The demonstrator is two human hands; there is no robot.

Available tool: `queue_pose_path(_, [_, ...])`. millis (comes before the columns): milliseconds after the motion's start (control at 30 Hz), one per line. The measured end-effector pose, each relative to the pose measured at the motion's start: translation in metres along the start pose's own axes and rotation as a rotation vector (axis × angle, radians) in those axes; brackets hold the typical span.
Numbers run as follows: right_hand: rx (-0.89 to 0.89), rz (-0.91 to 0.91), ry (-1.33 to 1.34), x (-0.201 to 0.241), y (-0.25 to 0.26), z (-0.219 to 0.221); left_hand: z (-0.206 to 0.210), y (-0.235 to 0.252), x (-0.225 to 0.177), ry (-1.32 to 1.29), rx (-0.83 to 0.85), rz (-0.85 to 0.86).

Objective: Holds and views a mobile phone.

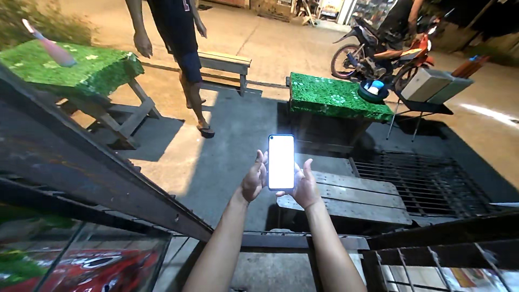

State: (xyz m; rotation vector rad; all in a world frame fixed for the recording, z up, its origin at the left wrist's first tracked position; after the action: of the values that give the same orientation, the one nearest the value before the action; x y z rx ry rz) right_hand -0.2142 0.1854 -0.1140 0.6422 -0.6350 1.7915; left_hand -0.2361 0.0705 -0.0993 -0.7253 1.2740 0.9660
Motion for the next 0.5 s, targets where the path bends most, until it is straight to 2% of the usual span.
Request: queue_pose_path(500, [0.084,-0.026,-0.116,0.0018,0.0002,0.0037,-0.0008,-0.0007,-0.0007,0.013,-0.013,0.003])
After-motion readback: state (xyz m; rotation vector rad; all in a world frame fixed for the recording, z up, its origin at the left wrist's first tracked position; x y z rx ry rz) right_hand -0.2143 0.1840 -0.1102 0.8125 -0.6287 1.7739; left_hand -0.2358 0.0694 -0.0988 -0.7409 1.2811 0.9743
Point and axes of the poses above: each hand's wrist, its own y-axis towards the middle knuckle, its own z-axis out of the palm, x = y × z, the point moved 9 cm from there along y, towards the middle knuckle, and after that the axes turned 12 degrees about y, right-handed, at the moved point
